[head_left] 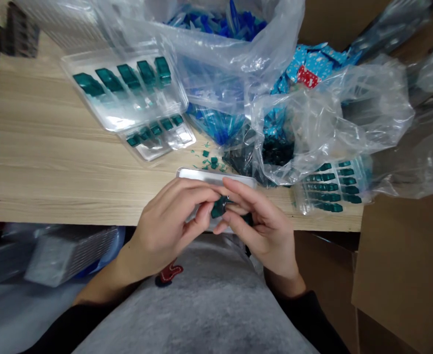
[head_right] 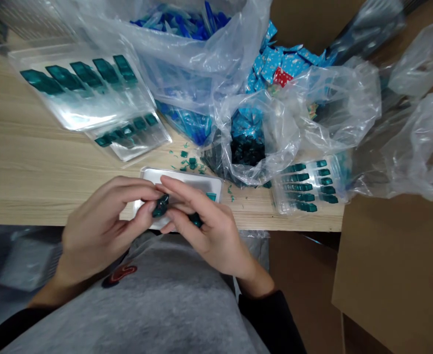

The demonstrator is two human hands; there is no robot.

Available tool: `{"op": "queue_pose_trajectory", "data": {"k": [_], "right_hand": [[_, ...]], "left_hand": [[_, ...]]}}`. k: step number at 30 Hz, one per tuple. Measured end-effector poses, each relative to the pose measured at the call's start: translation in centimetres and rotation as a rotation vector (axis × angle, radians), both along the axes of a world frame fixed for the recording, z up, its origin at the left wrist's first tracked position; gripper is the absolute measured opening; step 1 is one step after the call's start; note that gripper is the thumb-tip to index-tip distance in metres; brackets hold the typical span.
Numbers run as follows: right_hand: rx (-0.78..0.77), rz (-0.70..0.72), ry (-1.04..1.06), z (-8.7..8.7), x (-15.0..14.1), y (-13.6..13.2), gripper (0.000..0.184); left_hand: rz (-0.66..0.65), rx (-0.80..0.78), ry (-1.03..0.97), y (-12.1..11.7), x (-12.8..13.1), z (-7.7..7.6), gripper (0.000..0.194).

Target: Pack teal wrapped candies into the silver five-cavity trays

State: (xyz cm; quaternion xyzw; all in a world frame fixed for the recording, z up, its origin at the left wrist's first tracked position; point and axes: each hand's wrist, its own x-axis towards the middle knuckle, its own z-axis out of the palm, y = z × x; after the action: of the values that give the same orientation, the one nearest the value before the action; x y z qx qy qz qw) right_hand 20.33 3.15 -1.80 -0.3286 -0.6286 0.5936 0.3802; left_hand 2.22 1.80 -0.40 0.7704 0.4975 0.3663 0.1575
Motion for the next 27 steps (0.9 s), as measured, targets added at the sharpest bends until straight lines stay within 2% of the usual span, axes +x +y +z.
{"op": "queue_pose_trajectory", "data": {"k": [2,6,9,14,21,27], "right_hand": [[0.030,-0.086,0.020,0.1,-0.4,-0.3,0.041],[0.227,-0.194,-0.089,0.5,-0.8,-0.5,0.025],[0.338,-0.223,-0.208,1.0,-0.7,-0.4,0.019],[0.376,-0.226,-0.276,1.2,-0.7,-0.4,0.017],[0.389,-0.303,-0.292,0.9,-1.2,-0.7,0.014],[0.525,-0.311,-0.370,0.4,-1.3,-0.9,0.013]], "left_hand": [[0.005,-0.076,-0.112,-0.2,-0.2,0.1,0.017],[0.000,-0.159,-0.256,-0.5,-0.5,0.3,0.014],[-0.012,-0.197,-0.267,-0.6,-0.7,0.3,0.013],[0.042,-0.192,-0.303,-0.7,-0.3,0.0,0.014],[0.011,-0.078,-0.174,-1.0,0.2,-0.4,0.019],[0.022,0.039,-0.012,-1.0,0.8,-0.8,0.021]]}}
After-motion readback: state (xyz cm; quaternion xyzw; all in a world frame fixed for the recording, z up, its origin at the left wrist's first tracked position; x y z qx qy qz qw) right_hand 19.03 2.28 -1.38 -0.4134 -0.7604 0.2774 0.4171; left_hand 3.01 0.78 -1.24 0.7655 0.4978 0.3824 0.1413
